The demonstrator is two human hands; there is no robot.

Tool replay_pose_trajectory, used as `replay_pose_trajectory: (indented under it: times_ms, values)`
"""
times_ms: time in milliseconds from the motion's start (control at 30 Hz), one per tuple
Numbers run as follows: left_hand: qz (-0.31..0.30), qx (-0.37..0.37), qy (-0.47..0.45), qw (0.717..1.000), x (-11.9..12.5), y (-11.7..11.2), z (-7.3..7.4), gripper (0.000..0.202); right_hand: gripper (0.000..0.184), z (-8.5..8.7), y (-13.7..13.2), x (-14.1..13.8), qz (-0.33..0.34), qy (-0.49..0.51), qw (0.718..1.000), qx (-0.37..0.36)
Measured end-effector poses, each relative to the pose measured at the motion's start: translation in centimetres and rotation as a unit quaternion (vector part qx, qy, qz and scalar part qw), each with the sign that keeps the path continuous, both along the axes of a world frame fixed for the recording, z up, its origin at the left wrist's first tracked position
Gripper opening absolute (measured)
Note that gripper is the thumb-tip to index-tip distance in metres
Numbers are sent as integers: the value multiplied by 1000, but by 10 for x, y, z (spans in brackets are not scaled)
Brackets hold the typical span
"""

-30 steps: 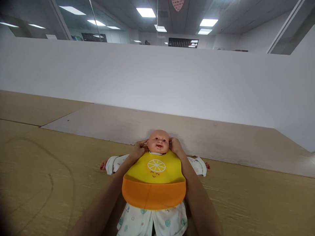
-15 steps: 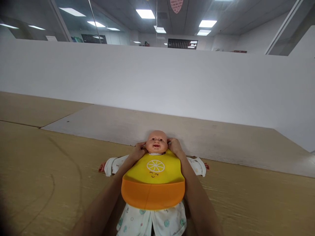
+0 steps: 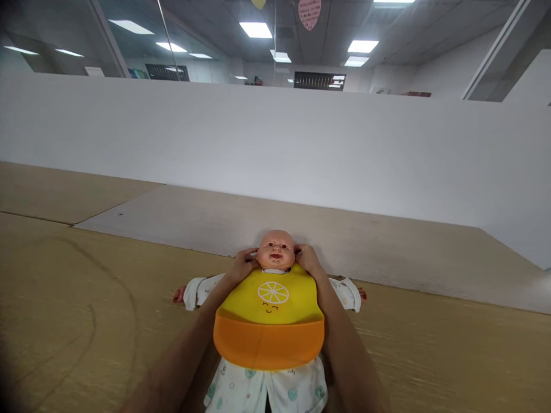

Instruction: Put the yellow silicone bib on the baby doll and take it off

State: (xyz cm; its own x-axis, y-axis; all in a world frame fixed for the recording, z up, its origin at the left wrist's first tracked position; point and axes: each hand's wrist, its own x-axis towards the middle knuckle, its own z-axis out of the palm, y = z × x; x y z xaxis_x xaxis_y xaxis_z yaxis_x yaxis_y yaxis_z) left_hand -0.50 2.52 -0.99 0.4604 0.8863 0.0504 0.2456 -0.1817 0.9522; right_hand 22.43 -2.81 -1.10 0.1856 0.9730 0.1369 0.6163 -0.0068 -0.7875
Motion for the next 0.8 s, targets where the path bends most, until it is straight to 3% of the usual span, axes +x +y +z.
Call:
replay_pose_trajectory:
  times_ms: [233,400,533,700,800]
  values:
    - [42,8,-18,999,-3,2,4,47,34,1,-13,7,-20,27,999,-28]
    - [45,17,-45,998,-20,-18,17,46,46,23,-54,0,-21,180,983,-26]
    - [52,-9,-73,996,-42,-43,27,44,28,34,-93,-10,10,226,974,-26]
    - [14,-70,-103,992,-69,-66,26,48,30,25,-128,-15,-35,263,963,-39]
    - [23,-45,-119,992,-86,-72,15,52,35,15,-143,-8,-39,268,962,-17]
